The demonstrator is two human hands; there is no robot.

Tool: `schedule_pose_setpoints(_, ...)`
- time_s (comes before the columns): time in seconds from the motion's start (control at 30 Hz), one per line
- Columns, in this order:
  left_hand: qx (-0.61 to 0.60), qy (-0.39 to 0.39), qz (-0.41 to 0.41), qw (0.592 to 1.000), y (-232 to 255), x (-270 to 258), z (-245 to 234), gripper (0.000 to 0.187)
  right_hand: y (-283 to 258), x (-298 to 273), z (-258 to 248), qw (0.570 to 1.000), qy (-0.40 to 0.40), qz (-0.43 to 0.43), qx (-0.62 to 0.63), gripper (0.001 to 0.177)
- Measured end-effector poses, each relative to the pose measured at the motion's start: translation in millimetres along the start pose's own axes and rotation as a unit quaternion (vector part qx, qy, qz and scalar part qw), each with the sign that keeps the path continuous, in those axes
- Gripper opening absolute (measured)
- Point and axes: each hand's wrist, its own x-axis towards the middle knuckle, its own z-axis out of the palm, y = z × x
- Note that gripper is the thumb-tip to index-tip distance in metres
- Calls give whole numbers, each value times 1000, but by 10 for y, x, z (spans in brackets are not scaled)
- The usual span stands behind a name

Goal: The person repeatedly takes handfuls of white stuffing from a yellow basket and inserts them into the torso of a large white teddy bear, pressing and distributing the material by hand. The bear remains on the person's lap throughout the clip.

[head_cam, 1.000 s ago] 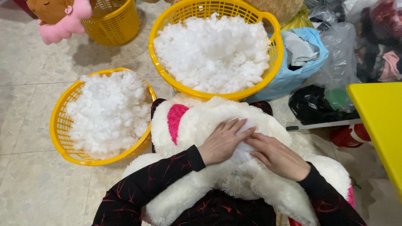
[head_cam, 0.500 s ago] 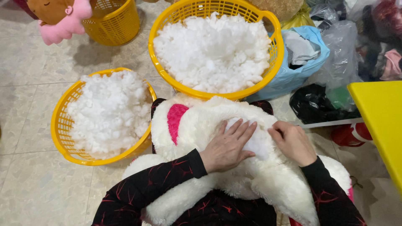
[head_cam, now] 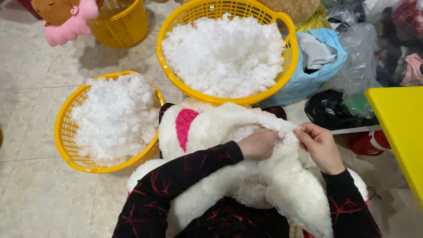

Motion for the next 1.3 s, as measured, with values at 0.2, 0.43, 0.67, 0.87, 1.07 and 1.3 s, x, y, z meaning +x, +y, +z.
schedule_pose_setpoints(0.2, 55, 99, 165, 980, 50, -773, -727, 52, -355, -175, 195, 949, 69, -136, -275, 17)
schedule_pose_setpoints(0.43, 279, 268, 2, 922, 56, -868, -998, 25, -766, -422, 806, 778, -62, -403, -478, 37)
schedule_pose_setpoints(0.67, 317, 295, 31, 901, -65, -870, -1016, 5, -212, 123, 1289, 641, -235, -377, -626, 40)
schedule_pose_setpoints(0.87, 297, 322, 39, 898, -9, -980, -1120, 4, 527, 615, 1045, 665, -251, -142, -689, 27)
schedule_pose_setpoints(1.07, 270, 342, 55, 898, 44, -1002, -1131, 5, 630, 648, 1027, 702, -199, -142, -669, 23)
schedule_pose_setpoints(1.3, 250, 288, 32, 924, 0, -956, -1126, 6, -542, -175, 1019, 674, -126, -262, -679, 51)
